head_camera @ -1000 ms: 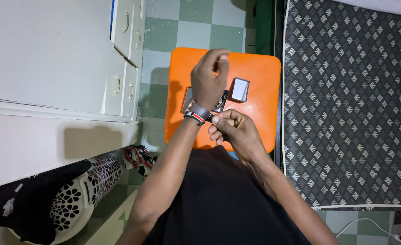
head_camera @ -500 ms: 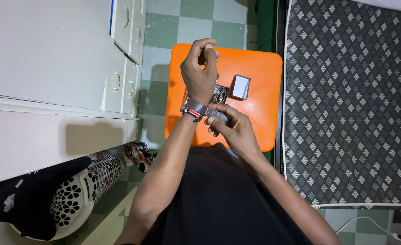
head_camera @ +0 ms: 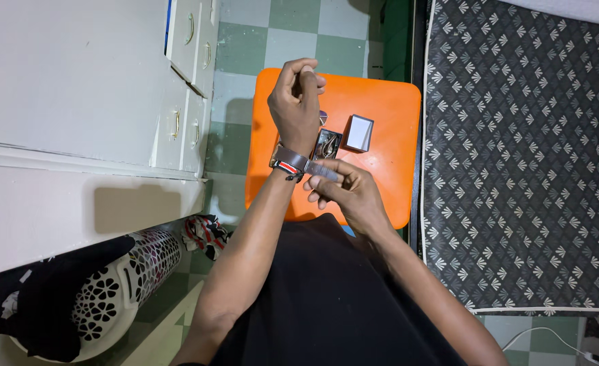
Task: The person puts on and removes a wristwatch and sunglasses, then places them into their respective storage boxes on an orange table. The person also handles a small electronic device and a blue case, placing them into boxes as well.
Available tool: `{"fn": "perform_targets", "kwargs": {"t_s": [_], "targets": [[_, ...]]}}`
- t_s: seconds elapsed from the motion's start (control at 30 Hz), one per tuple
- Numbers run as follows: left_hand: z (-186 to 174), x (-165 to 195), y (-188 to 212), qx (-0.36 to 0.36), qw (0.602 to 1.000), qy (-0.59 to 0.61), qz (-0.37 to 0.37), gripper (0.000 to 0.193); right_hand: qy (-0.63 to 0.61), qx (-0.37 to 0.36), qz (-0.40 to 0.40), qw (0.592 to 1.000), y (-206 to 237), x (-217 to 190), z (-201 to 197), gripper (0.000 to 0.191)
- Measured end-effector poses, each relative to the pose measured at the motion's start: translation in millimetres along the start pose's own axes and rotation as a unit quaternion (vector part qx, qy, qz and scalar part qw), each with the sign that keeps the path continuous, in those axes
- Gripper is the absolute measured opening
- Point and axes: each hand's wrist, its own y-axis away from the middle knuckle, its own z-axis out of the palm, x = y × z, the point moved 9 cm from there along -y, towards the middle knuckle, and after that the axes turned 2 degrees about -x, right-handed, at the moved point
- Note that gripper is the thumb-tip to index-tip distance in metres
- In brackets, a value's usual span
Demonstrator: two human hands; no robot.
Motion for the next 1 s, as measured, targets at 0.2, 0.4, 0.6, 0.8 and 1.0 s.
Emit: {"fn": "perform_targets", "kwargs": {"t_s": [0.2,0.4,0.6,0.8,1.0], "targets": [[0,-7,-3,0.005,1.0,0.012,0.005,0.017,0.042,0.005,0.032,0.999,-2,2,-1,0.033],[3,-14,-4,0.002,0.999,0.051,-0.014,0.018,0.139,0.041,0.012,0.989,1,-9,-1,0.031],[8,-22,-4,0.007,0.992,0.107,-0.065,0.02,0.349,0.111,-0.176,0.914,13,-55,6,0.035],[14,-31,-2,-0.006,0.983,0.16,-0.093,0.022,0.444,0.111,-0.317,0.831,24,-82,27,0.03],[19,-60,3,-0.004,0.957,0.221,-0.188,0.023,0.46,0.108,-0.326,0.819,22,-84,29,0.026]]}}
